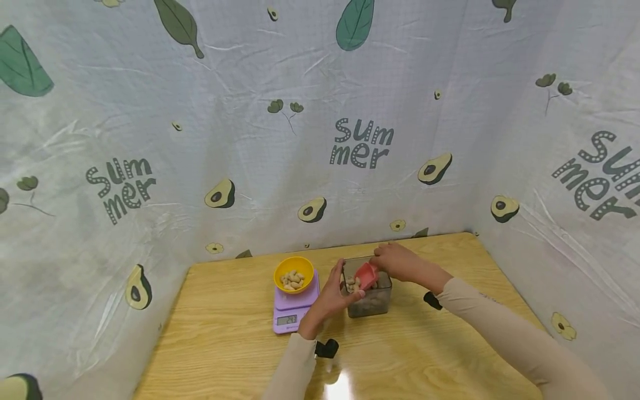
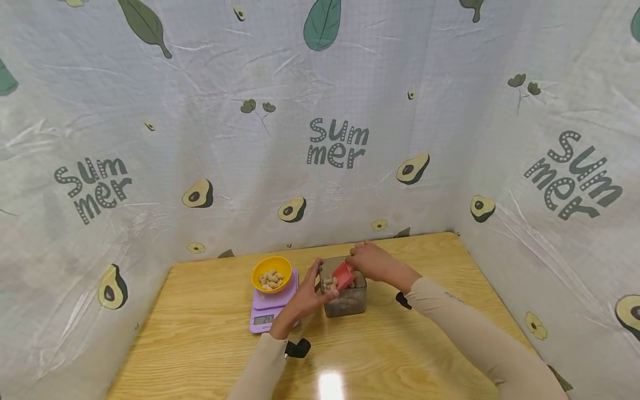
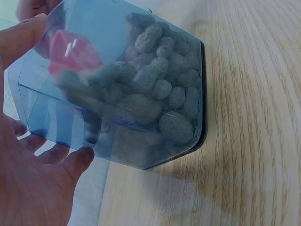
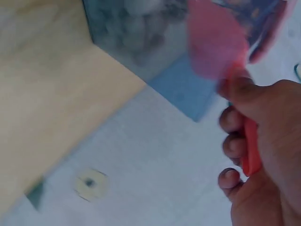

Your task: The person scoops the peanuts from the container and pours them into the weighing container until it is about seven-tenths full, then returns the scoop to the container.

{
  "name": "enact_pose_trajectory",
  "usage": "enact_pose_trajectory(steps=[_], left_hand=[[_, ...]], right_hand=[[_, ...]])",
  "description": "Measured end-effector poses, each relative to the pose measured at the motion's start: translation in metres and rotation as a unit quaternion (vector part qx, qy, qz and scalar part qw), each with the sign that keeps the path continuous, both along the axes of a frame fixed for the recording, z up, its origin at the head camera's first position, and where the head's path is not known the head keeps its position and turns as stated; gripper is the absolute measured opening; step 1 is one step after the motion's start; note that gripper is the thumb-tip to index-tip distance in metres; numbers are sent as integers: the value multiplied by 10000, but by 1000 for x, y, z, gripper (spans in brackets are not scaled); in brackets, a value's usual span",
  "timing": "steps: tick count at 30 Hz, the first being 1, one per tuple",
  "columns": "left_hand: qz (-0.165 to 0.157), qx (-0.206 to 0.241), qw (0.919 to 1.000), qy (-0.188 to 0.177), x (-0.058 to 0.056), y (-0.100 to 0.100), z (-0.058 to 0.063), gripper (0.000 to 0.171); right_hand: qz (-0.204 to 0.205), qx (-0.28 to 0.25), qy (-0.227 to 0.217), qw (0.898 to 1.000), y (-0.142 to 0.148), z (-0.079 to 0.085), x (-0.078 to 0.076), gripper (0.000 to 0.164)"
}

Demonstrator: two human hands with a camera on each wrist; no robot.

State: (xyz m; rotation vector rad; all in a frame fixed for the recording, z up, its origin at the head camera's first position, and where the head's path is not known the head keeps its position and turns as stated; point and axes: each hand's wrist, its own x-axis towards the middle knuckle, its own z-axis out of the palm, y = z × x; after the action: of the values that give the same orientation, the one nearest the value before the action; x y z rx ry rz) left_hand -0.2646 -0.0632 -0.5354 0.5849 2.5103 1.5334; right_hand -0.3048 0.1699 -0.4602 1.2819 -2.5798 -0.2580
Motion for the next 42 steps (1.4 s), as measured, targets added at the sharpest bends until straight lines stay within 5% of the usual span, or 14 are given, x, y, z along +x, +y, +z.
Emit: enact_pose_trajectory(steps=[5,9,14,20,27,36,42], left_hand=[[50,21,10000,-38,0,0,1,108],[20,-38,10000,-38,0,0,1,107],[-15,-21,10000,59,-1,0,1,107],[-85,-176,9998,44,-1,-1,1,108],[-9,-407,9992,-22,0,-5,4,110],[-52,-378,9992,-84,2,-5,2,110],[-128,-387,9992,-58,3,-4,1,110]], right_hand=[[-107,692,364,9969,-5,13,4,11],[-43,1010,401,9941,-11,8,3,18],[66,829,587,9948,-15,-5,0,22],[-296,802,718,9937,-16,-14,3,26],[-131,729,864,9935,-19,-11,4,26],[-498,724,1269,9880,-19,-2,9,29],[-484,830,1104,9892,-22,-9,8,28]])
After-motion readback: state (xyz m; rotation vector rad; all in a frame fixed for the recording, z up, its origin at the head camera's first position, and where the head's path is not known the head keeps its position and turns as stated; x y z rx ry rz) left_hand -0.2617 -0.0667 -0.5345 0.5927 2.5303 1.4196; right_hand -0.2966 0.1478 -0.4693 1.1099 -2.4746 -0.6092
